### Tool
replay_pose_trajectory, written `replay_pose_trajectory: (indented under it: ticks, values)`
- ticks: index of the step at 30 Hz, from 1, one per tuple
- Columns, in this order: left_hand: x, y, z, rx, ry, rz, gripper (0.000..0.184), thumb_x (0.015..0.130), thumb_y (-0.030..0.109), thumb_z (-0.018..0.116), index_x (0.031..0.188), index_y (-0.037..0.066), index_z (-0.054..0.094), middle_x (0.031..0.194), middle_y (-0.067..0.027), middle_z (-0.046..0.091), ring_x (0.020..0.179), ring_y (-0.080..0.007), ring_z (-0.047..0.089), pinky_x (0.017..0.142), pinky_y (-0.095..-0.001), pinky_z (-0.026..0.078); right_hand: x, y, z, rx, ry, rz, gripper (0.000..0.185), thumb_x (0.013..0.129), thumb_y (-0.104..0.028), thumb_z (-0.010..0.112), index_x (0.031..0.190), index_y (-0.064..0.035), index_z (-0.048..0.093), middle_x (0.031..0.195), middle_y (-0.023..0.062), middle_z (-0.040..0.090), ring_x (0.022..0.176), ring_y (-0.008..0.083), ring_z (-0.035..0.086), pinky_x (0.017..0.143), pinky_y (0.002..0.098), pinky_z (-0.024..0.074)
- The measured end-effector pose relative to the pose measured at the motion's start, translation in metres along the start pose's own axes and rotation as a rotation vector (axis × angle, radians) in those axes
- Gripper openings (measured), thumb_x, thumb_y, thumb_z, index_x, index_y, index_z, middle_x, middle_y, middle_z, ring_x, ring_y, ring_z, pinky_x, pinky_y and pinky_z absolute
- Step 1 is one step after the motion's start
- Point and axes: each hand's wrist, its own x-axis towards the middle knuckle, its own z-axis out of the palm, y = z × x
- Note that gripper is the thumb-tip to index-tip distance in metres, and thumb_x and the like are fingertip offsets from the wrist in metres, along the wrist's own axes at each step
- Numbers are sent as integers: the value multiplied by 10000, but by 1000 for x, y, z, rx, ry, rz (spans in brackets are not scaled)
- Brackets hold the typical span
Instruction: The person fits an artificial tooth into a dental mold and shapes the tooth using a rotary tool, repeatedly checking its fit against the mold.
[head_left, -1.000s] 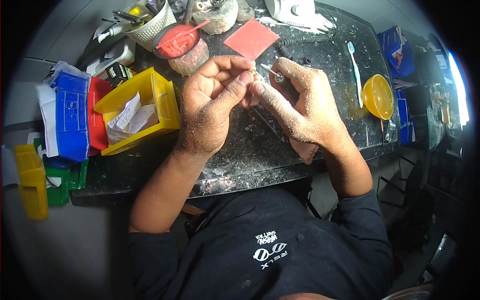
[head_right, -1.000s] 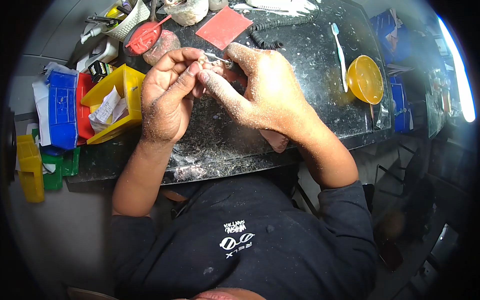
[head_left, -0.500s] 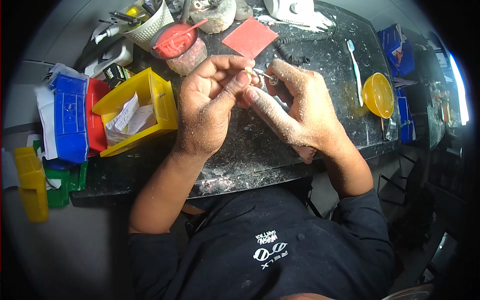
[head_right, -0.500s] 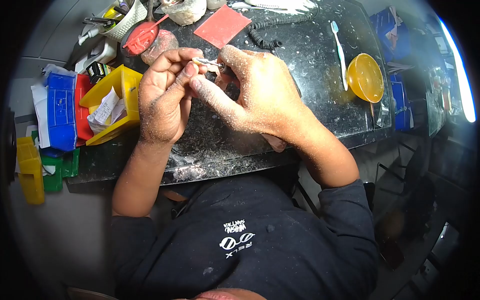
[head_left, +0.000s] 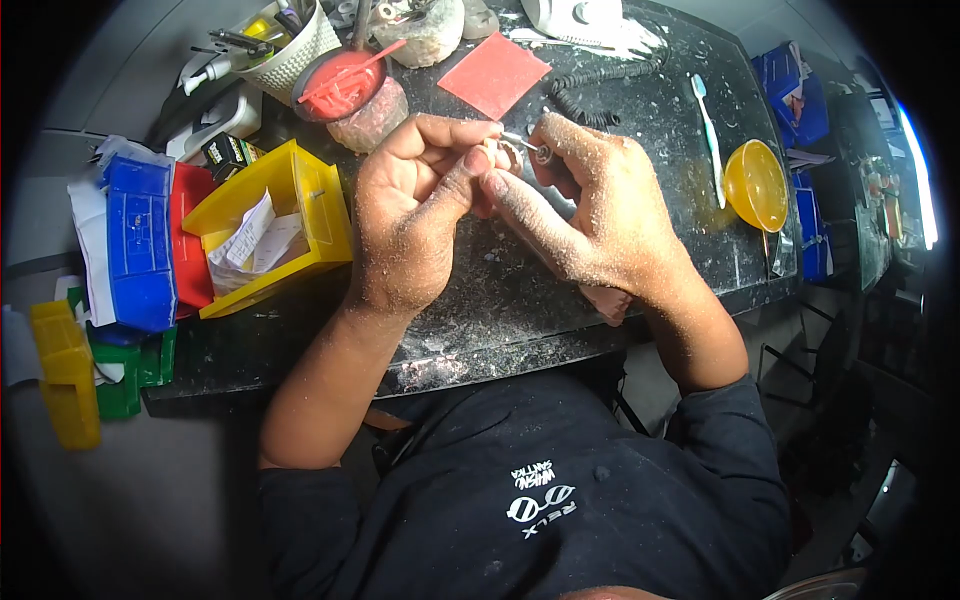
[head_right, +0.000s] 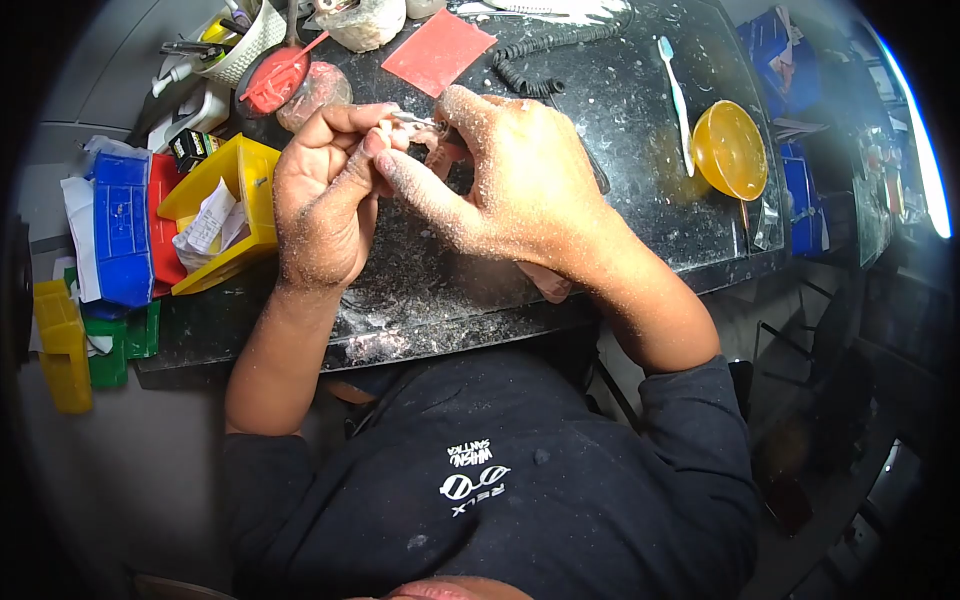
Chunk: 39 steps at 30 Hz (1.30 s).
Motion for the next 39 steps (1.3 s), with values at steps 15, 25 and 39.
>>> replay_pose_trajectory:
  ticks: [15,25,39]
  values:
    - [-1,1,2,29,41,-21,160,1027,54,623,1167,-20,643,995,-76,725,850,-79,663,735,-211,526,0,-4,0,4,-17,37,493,868,-488,756,768,-22,634,654,122,668,604,295,699,597,403,545]
    - [-1,2,6,7,48,-24,168,1026,55,621,1170,-29,644,1008,-83,722,847,-84,663,738,-208,518,-1,0,5,32,-16,-11,494,868,-487,749,760,-21,626,648,129,654,591,308,683,592,407,538]
    - [-2,6,7,-92,20,-32,144,1032,14,579,1168,-30,597,1013,-87,692,824,-97,640,744,-232,511,-1,1,-2,154,9,9,411,870,-383,757,779,-7,618,604,125,588,530,289,623,538,374,488]
